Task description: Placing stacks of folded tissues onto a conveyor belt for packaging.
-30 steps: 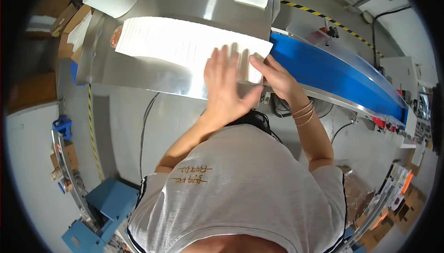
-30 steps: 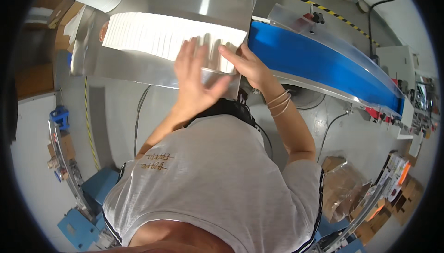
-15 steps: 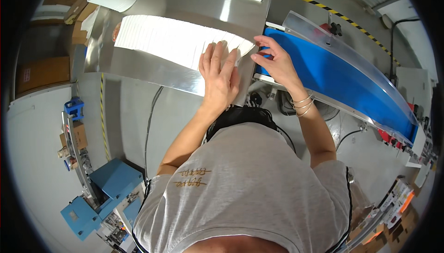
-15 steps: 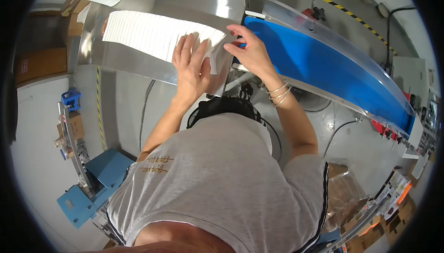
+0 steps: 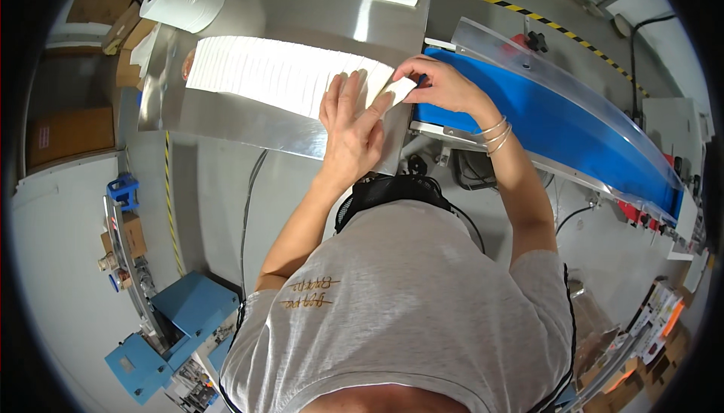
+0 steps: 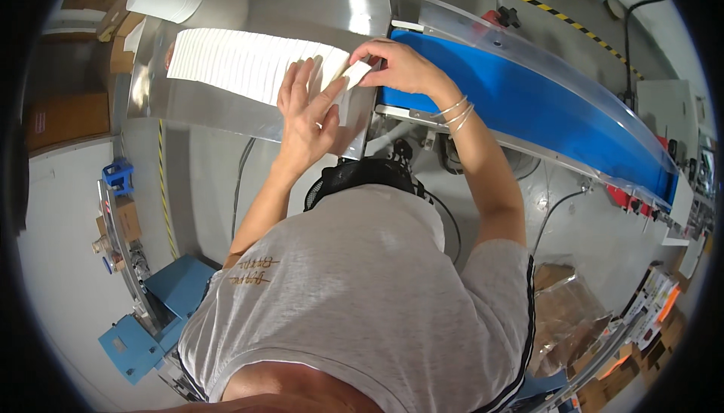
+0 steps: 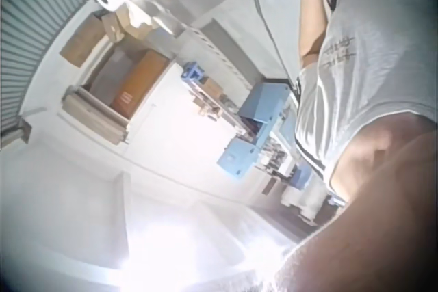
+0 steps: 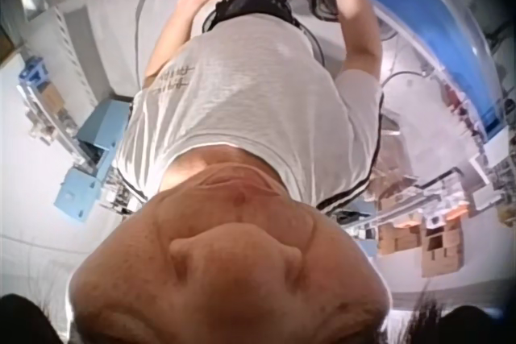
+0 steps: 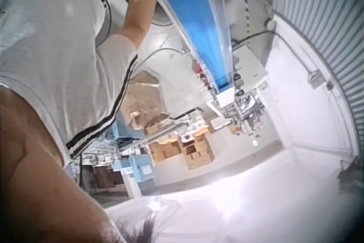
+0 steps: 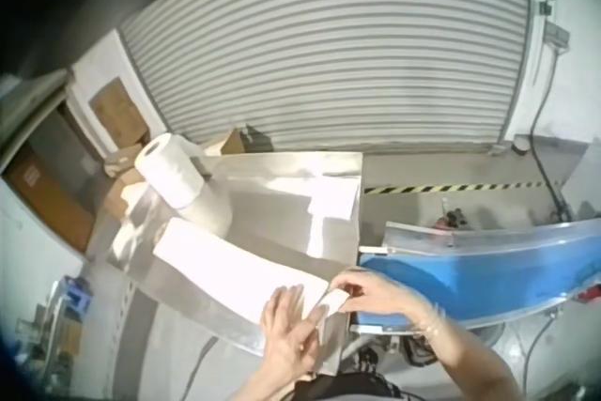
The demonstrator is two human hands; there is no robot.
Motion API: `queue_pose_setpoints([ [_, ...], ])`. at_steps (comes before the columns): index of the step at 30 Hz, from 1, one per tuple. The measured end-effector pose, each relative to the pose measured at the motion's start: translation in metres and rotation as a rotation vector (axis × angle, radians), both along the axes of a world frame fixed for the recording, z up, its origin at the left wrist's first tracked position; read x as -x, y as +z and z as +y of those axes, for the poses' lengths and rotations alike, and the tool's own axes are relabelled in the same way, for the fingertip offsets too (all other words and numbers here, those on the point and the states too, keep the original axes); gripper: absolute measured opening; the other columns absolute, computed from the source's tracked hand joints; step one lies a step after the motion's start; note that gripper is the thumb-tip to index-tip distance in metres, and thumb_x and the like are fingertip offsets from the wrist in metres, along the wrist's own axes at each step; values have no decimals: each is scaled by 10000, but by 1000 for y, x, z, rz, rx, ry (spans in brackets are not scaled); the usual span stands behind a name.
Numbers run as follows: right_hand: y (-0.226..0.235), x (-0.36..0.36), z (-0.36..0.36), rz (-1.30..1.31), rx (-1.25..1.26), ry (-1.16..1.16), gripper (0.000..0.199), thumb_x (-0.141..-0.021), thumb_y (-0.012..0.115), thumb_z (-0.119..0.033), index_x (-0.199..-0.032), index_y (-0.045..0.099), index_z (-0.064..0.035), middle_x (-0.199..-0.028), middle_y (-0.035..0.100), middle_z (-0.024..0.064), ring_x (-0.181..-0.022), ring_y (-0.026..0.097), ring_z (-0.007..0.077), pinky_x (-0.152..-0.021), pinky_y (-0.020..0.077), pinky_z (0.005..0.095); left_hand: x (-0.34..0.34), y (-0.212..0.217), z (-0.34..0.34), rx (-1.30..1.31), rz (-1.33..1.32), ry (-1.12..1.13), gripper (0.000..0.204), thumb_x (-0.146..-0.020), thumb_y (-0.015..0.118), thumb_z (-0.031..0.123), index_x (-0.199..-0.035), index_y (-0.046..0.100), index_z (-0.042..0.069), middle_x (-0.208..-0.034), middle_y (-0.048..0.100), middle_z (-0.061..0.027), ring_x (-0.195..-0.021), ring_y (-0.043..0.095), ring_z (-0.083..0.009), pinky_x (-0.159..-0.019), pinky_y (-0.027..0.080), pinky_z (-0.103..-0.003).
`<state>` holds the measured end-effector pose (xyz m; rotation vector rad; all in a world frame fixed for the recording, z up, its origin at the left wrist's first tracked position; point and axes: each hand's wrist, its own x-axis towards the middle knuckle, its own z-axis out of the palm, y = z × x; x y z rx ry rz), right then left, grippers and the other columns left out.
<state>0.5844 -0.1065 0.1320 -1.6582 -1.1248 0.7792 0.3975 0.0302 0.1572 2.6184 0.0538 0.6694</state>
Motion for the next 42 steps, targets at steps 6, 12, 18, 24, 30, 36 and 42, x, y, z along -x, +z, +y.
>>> queue_pose_setpoints([
  [6, -12, -5, -22, 195, -73, -210, 285, -883, 645, -195, -1095, 570, -20, -989, 592, 16, -864, 524, 80, -744, 458, 257, 6, 2, 6, 86, 43, -5, 453, -726, 610, 74, -1179, 619, 76, -1427, 326, -227, -1332, 226, -485, -1071, 224, -550],
  [12, -71, -24, -85, 192, -15, -802, 421, -911, 609, -365, -1070, 572, 23, -879, 620, 80, -775, 543, 124, -690, 458, 270, 0, -9, 8, -55, -31, 133, 419, -784, 594, 18, -1199, 583, 72, -1390, 356, -211, -1317, 272, -437, -1063, 234, -548],
  [18, -74, -33, -155, -121, 272, -1149, 522, -842, 653, -452, -1046, 597, 25, -938, 656, 161, -849, 627, 234, -777, 480, 330, 0, -14, 10, -45, -33, 128, 444, -795, 584, 3, -1237, 544, 32, -1378, 383, -191, -1308, 297, -415, -1063, 250, -526],
  [24, -66, -53, -216, -417, 510, -1265, 519, -820, 663, -446, -1120, 584, -30, -1059, 644, 174, -945, 619, 340, -835, 476, 402, 1, -12, 10, -115, -46, 146, 402, -834, 592, 22, -1232, 581, 75, -1349, 448, -171, -1292, 366, -387, -1060, 294, -483],
  [30, -32, -18, -172, -871, 254, -1049, 528, -795, 724, -318, -1211, 540, -52, -1172, 596, 171, -1044, 584, 332, -868, 475, 418, -1, -20, 10, -66, -112, 94, 434, -755, 601, -25, -1178, 618, 76, -1356, 449, -167, -1284, 352, -409, -1052, 260, -538],
  [36, 11, 38, -32, -136, 6, -314, 516, -763, 754, -149, -1231, 540, -118, -1239, 542, 62, -1145, 520, 200, -936, 445, 332, 6, -15, 13, -11, -72, 78, 332, -757, 629, 11, -1068, 685, 110, -1373, 429, -163, -1314, 306, -415, -1060, 229, -534],
  [42, -21, 20, -10, -34, -145, -171, 266, -851, 686, -146, -1070, 553, -76, -1152, 562, 36, -1060, 508, 119, -883, 445, 266, 2, -12, 21, 5, -85, 50, 283, -765, 670, 100, -1048, 692, 112, -1403, 371, -200, -1339, 246, -433, -1067, 201, -532],
])
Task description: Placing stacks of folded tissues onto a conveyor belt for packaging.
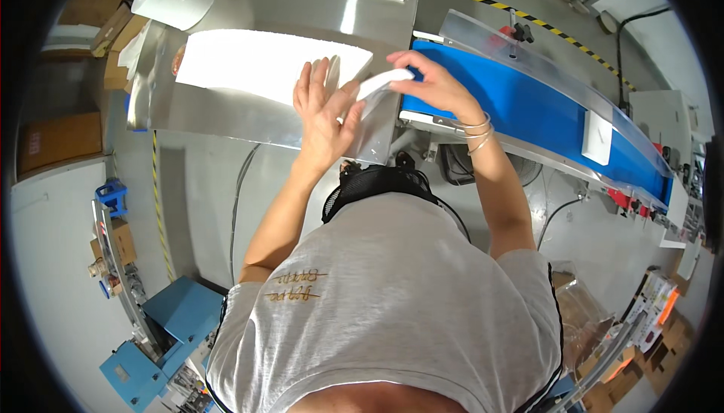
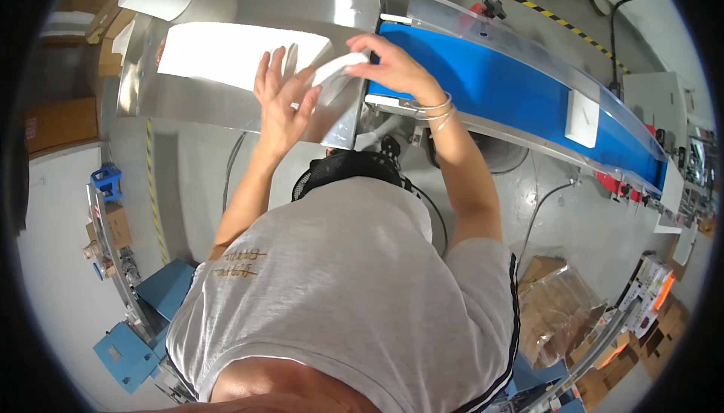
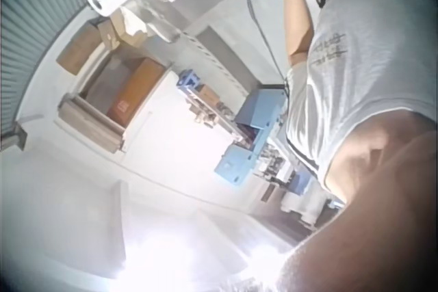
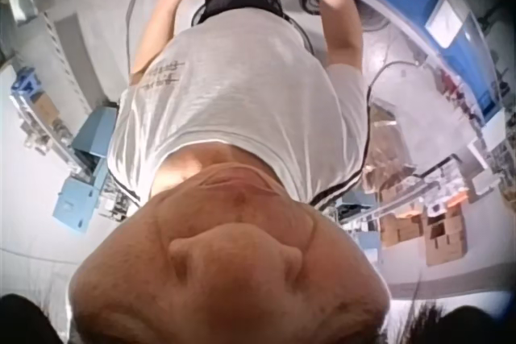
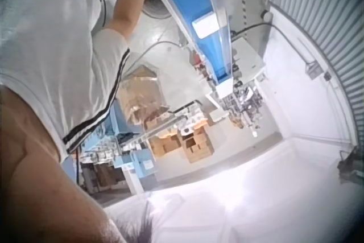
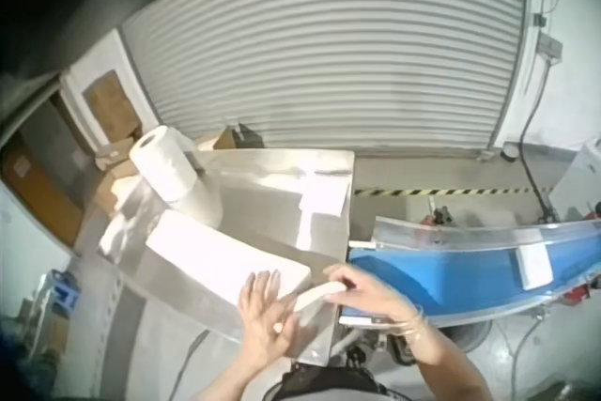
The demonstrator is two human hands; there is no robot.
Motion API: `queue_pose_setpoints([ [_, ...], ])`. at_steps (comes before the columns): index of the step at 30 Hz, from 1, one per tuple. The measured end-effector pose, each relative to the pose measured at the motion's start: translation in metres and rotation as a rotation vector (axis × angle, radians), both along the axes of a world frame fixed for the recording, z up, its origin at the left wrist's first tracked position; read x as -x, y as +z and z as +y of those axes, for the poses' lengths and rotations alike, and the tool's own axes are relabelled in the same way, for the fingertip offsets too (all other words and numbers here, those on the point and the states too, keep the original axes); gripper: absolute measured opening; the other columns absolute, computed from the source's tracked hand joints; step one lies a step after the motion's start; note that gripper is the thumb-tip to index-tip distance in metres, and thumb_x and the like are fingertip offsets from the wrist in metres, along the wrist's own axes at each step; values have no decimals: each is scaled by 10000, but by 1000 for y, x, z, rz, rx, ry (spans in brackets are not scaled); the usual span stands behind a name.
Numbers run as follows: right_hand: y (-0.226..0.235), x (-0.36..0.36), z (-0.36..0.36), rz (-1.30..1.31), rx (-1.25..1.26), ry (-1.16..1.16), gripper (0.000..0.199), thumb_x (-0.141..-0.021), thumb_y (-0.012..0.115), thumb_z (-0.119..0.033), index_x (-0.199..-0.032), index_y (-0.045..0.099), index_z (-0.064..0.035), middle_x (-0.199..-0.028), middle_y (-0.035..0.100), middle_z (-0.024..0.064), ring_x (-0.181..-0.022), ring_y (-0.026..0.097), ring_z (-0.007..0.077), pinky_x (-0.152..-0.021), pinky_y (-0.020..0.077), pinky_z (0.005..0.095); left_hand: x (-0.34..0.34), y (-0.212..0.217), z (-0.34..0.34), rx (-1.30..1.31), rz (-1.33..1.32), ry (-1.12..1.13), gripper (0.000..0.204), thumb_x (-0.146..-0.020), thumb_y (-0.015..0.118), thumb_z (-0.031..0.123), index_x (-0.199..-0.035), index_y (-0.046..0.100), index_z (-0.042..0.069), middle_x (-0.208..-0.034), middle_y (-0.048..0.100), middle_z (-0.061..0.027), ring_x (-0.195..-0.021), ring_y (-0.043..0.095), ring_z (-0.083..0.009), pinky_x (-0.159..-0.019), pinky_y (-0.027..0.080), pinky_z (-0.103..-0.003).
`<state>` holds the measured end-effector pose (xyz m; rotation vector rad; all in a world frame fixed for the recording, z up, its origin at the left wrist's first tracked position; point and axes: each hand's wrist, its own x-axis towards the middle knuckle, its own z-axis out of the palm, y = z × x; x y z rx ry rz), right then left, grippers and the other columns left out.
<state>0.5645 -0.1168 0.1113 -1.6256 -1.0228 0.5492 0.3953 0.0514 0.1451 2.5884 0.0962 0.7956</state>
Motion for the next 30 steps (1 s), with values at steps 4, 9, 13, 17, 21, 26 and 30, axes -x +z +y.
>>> queue_pose_setpoints([
  [4, -15, -15, -32, 292, -24, -463, 297, -907, 640, -235, -1064, 554, 2, -856, 623, 26, -759, 542, 69, -671, 465, 230, -2, 1, 9, -5, 17, 106, 444, -799, 633, 56, -1235, 572, 110, -1393, 373, -208, -1313, 278, -434, -1068, 254, -513],
  [9, -32, -53, -108, 65, 367, -862, 444, -829, 688, -401, -995, 649, 10, -814, 671, 88, -732, 596, 138, -664, 475, 297, -2, -2, 14, -56, 31, 70, 392, -815, 616, 41, -1205, 591, 64, -1372, 411, -185, -1293, 327, -414, -1052, 270, -515],
  [13, -34, -64, -160, -317, 654, -1060, 530, -791, 691, -459, -1019, 624, 15, -885, 671, 162, -778, 634, 298, -708, 491, 367, -1, -4, 15, -100, -29, 55, 384, -786, 629, 9, -1165, 622, 69, -1351, 441, -174, -1274, 355, -408, -1034, 292, -516],
  [17, -7, -35, -136, -863, 1009, -1363, 615, -741, 733, -453, -1140, 566, -16, -1139, 586, 185, -1022, 572, 331, -839, 469, 433, 2, -4, 14, -78, -4, 73, 363, -810, 636, 29, -1160, 644, 123, -1362, 458, -148, -1290, 363, -386, -1045, 306, -485],
  [21, 13, -11, -61, -499, 278, -512, 511, -752, 764, -197, -1204, 552, -88, -1219, 554, 123, -1104, 558, 263, -907, 469, 378, 5, -3, 14, -33, 21, 57, 362, -785, 653, 36, -1129, 667, 147, -1393, 426, -127, -1320, 311, -386, -1067, 261, -480],
  [26, 16, 5, 26, -324, 116, -2, 425, -755, 737, -144, -1146, 574, -111, -1263, 488, 57, -1140, 512, 228, -961, 425, 322, 1, 1, 13, 3, 25, -14, 304, -762, 668, 75, -1061, 696, 124, -1403, 385, -173, -1342, 250, -406, -1062, 190, -548],
  [30, 3, -5, 9, 265, 134, -65, 287, -908, 632, -181, -1146, 528, -59, -1108, 588, 18, -1007, 528, 91, -852, 451, 237, 0, 0, 21, 1, -12, 22, 331, -766, 666, 85, -1097, 675, 111, -1399, 375, -192, -1334, 256, -409, -1062, 196, -541],
])
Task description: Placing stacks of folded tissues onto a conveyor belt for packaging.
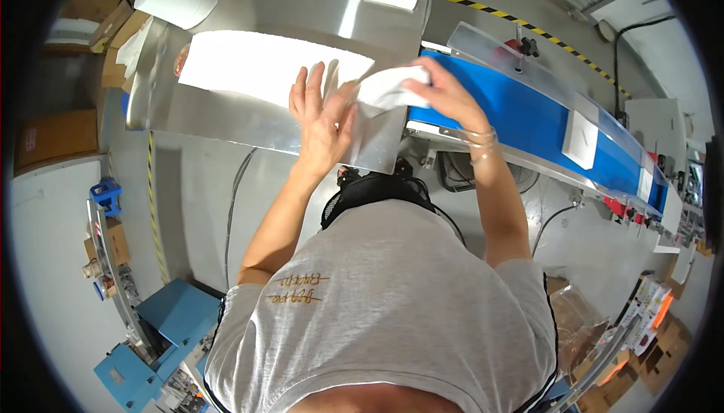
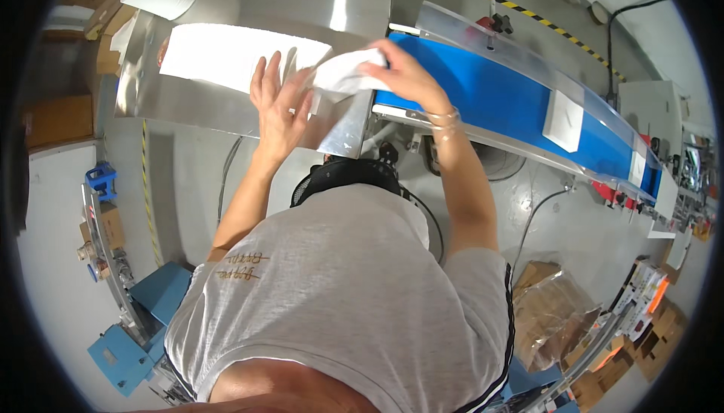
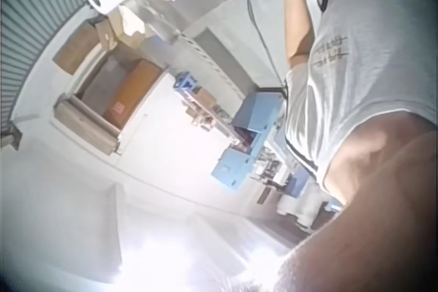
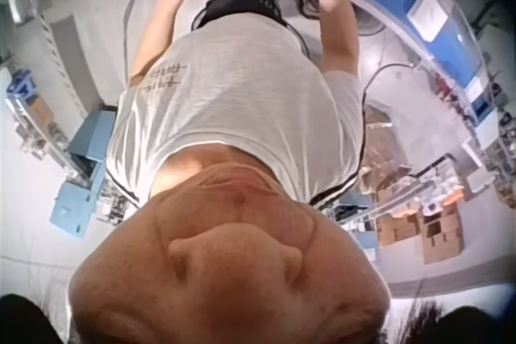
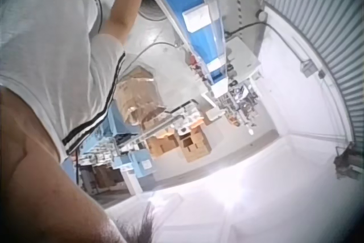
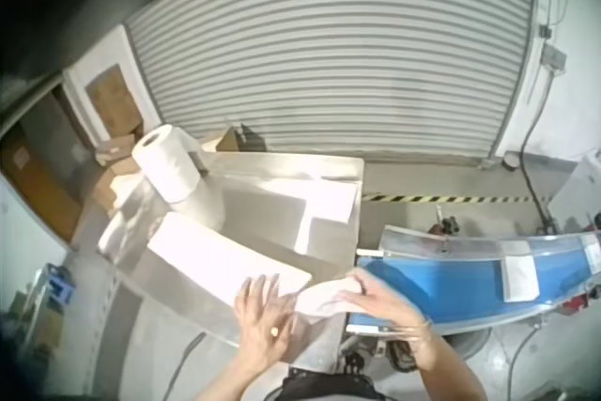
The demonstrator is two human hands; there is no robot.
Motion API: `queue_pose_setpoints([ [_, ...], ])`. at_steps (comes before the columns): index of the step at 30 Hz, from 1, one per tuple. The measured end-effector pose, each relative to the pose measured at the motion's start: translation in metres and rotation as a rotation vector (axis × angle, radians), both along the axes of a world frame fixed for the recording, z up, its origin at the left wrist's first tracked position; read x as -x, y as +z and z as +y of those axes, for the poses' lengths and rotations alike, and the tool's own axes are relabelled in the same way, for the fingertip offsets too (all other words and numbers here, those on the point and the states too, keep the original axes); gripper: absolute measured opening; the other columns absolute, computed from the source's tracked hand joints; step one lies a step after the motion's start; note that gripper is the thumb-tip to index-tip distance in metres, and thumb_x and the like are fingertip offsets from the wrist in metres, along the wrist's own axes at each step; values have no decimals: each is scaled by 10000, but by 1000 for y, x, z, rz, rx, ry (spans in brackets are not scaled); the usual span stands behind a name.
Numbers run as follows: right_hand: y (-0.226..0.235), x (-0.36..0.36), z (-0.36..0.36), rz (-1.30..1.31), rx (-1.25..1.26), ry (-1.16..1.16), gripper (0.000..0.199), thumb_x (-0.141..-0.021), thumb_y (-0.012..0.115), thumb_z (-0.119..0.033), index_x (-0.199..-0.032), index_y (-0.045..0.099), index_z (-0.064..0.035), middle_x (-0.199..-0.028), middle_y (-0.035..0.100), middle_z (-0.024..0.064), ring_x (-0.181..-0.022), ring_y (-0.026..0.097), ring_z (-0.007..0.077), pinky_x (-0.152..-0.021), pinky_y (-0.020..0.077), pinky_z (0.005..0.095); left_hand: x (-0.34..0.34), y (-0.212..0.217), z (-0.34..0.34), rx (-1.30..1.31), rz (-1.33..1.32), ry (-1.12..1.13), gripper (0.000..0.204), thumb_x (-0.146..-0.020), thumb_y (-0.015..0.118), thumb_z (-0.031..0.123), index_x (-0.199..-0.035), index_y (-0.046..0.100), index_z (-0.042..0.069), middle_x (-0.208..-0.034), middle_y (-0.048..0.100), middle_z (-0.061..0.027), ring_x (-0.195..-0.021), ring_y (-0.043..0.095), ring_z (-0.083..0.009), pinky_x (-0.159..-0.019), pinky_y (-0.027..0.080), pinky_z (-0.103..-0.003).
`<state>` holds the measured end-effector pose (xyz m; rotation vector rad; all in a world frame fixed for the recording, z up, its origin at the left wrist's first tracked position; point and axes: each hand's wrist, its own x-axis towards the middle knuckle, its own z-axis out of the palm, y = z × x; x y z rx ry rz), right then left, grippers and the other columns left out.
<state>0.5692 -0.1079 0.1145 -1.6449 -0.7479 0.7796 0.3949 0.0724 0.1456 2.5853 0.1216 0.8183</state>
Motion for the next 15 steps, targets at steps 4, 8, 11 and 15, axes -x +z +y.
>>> queue_pose_setpoints([
  [4, -22, -20, -62, -152, 100, -583, 403, -921, 605, -298, -1170, 543, 14, -1013, 633, 90, -852, 560, 138, -781, 476, 293, 0, -7, 7, 11, 18, 120, 354, -821, 645, 101, -1174, 623, 100, -1402, 389, -167, -1311, 304, -408, -1060, 254, -511],
  [8, -45, -47, -135, -516, 652, -856, 497, -824, 678, -397, -1103, 576, 3, -1019, 636, 218, -927, 617, 326, -778, 487, 386, -2, -10, 8, -62, -7, 76, 374, -784, 632, 29, -1153, 628, 85, -1361, 417, -160, -1276, 334, -412, -1040, 251, -556],
  [11, -11, -20, -108, -1222, 1032, -1042, 569, -741, 753, -377, -1140, 563, -19, -1116, 603, 210, -1014, 583, 347, -853, 461, 427, 1, -15, 7, -69, -26, 80, 376, -774, 633, 16, -1139, 643, 105, -1369, 422, -147, -1286, 327, -407, -1040, 242, -572],
  [15, 24, -1, -29, -780, 137, -281, 519, -729, 761, -162, -1198, 553, -83, -1181, 558, 122, -1091, 533, 288, -908, 435, 383, 5, -18, 10, -103, -32, 35, 381, -759, 639, 19, -1119, 666, 142, -1381, 429, -130, -1308, 306, -405, -1049, 201, -590],
])
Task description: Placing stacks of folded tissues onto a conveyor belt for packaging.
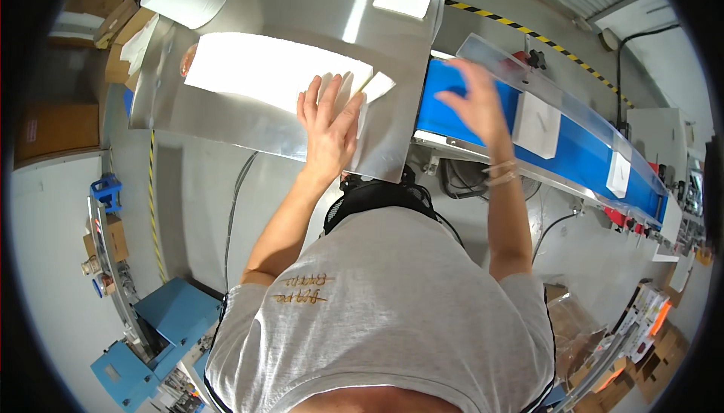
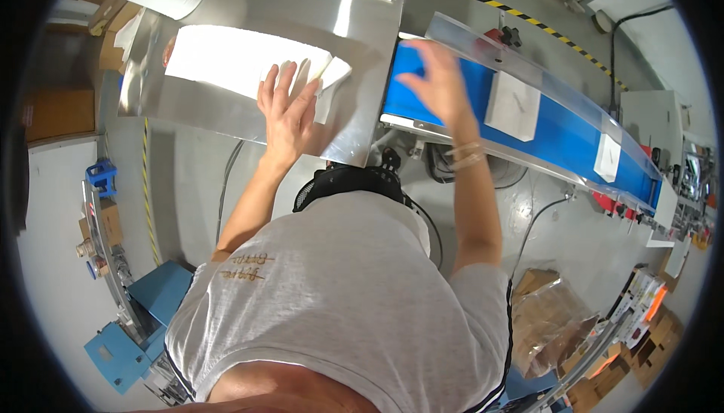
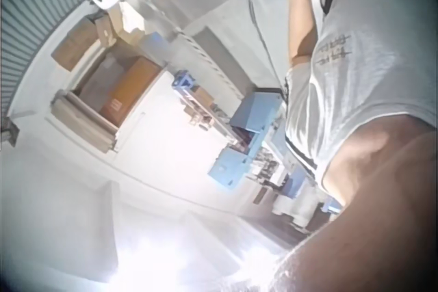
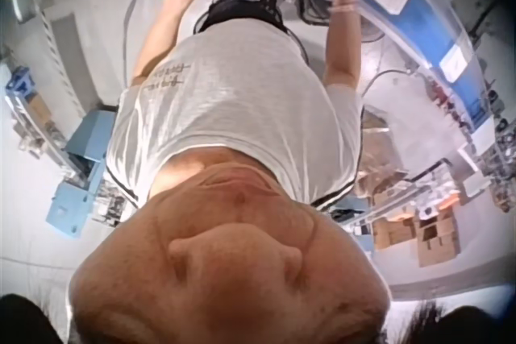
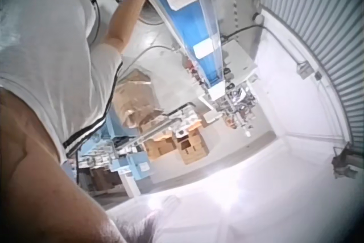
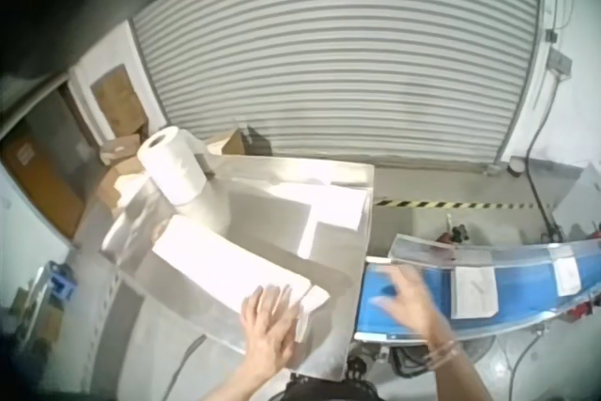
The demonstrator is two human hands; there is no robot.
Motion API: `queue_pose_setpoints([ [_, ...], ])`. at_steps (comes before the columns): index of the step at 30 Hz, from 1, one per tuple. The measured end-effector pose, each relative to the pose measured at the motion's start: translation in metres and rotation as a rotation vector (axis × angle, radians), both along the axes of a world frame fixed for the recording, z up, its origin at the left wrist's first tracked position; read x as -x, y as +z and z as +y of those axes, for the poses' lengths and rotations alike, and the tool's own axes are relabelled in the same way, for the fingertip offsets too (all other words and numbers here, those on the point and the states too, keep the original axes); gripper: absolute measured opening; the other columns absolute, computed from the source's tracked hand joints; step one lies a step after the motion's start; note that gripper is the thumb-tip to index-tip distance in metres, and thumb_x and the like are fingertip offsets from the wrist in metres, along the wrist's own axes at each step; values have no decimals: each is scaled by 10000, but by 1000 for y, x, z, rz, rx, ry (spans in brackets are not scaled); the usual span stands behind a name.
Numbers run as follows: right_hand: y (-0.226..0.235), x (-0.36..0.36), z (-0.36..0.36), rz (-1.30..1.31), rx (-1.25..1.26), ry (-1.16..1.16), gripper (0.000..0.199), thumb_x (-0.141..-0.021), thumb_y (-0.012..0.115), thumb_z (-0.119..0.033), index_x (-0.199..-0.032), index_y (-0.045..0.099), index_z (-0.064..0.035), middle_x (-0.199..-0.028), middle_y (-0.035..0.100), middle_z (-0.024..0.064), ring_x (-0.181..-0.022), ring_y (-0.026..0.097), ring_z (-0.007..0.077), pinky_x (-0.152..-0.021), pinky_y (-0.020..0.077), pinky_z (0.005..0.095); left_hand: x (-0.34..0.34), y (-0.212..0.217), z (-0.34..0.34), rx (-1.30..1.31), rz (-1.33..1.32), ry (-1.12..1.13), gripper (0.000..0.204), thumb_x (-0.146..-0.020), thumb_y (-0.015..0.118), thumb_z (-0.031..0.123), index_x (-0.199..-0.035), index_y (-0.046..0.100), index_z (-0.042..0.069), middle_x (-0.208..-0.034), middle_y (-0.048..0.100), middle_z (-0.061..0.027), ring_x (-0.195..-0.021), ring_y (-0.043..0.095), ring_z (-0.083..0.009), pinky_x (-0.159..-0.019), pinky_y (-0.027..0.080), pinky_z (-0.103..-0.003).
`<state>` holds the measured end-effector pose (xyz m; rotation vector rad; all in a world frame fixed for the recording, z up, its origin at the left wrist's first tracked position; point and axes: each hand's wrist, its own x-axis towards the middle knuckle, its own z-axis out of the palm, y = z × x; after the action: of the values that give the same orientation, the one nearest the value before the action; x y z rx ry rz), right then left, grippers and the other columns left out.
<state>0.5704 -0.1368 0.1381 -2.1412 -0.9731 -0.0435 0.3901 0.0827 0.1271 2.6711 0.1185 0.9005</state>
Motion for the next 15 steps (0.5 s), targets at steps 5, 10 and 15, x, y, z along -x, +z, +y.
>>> queue_pose_setpoints([
  [5, -20, 6, 58, 210, -75, 390, 416, -760, 721, -119, -1143, 560, -96, -1202, 533, 63, -1077, 521, 219, -859, 445, 297, -2, 14, -1, 32, 41, -81, 369, -763, 655, 60, -1120, 671, 151, -1397, 415, -134, -1331, 270, -414, -1062, 169, -576],
  [10, -47, 2, 9, 879, -313, -19, 292, -927, 604, -272, -1063, 505, -33, -812, 588, 12, -745, 518, 71, -647, 453, 254, -3, 8, 9, 105, 16, 28, 380, -779, 646, 67, -1155, 641, 122, -1394, 401, -160, -1328, 274, -405, -1063, 191, -546],
  [15, -78, -38, -95, 425, -31, -730, 307, -882, 642, -339, -956, 589, -46, -820, 612, 91, -742, 566, 208, -663, 459, 338, -4, 4, 11, 56, 11, 55, 384, -773, 638, 30, -1148, 637, 113, -1365, 432, -142, -1296, 329, -390, -1053, 218, -567],
])
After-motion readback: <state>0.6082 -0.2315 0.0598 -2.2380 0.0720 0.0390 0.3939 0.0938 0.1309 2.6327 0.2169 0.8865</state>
